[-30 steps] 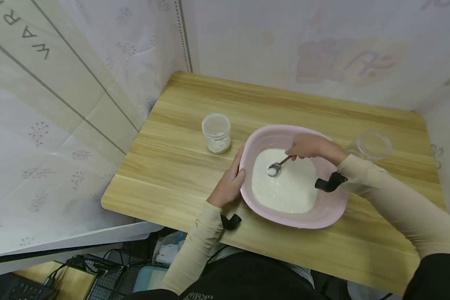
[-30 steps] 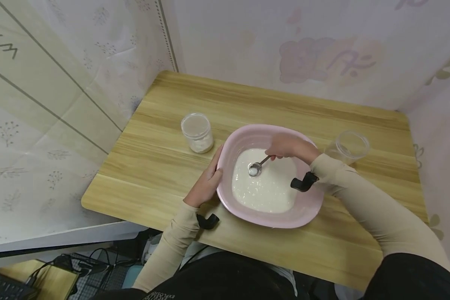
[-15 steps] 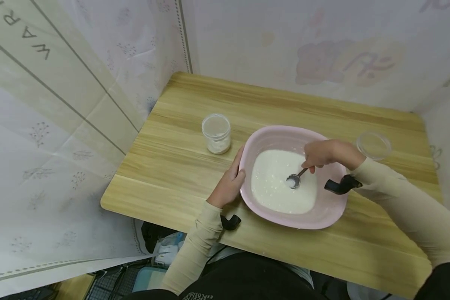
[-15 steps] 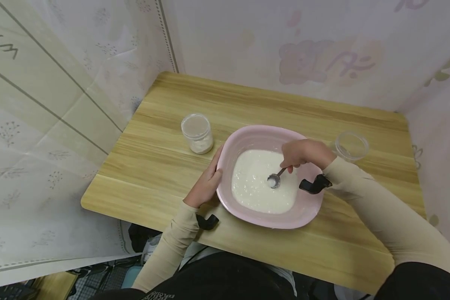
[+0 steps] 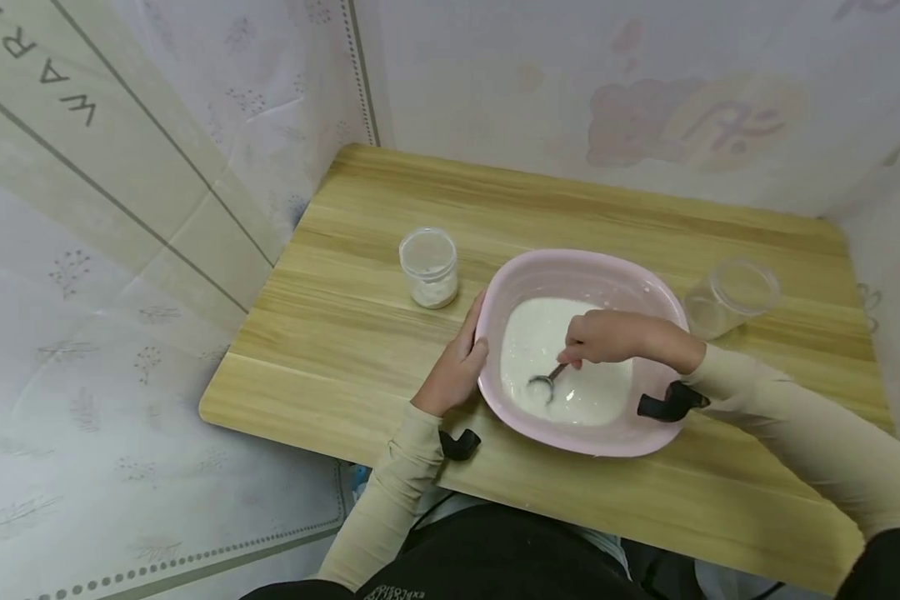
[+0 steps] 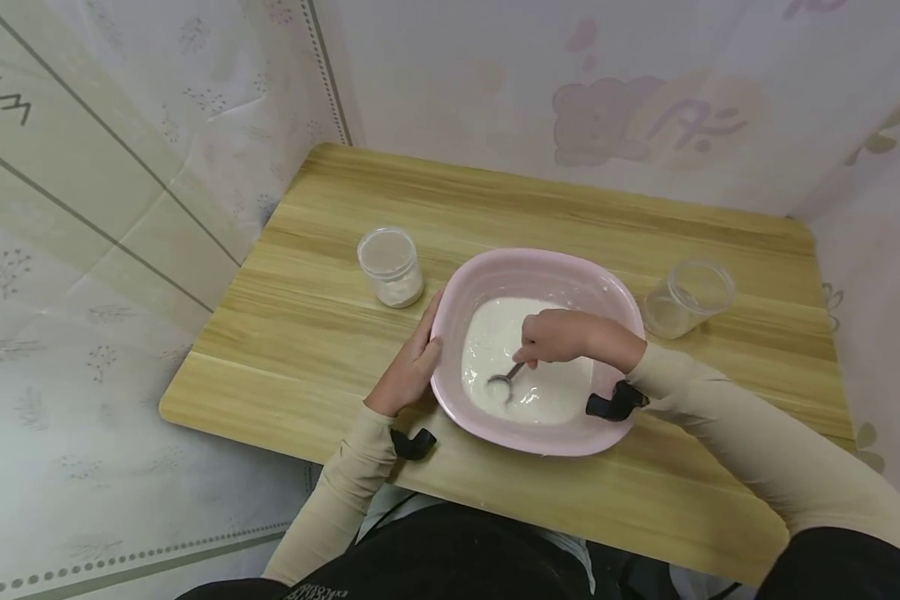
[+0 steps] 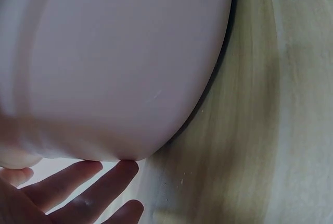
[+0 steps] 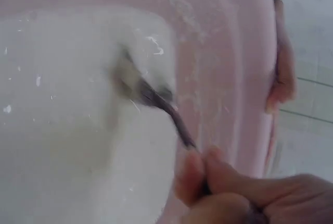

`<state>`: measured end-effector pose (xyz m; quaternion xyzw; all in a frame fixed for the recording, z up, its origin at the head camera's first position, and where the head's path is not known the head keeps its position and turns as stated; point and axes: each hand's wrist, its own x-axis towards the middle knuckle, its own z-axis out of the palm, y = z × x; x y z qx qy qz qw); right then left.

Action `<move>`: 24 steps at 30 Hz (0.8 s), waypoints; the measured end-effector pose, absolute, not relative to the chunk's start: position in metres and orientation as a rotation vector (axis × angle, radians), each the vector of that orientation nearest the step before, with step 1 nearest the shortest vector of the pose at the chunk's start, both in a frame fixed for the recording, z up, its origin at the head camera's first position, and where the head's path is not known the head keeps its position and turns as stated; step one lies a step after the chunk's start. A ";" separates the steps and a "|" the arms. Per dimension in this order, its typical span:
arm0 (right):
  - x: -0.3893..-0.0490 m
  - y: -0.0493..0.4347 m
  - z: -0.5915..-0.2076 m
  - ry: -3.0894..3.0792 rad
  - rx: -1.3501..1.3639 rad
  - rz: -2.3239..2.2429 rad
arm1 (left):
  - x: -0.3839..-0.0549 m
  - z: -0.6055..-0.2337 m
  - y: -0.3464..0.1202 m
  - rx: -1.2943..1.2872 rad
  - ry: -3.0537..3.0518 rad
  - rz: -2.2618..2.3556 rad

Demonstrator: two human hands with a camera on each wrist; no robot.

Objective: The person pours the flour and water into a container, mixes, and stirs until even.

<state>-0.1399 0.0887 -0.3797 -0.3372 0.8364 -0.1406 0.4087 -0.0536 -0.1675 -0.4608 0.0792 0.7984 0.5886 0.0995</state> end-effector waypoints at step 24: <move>-0.149 0.128 -0.347 2.552 -0.711 0.059 | -0.049 -0.458 -0.167 0.260 2.357 1.773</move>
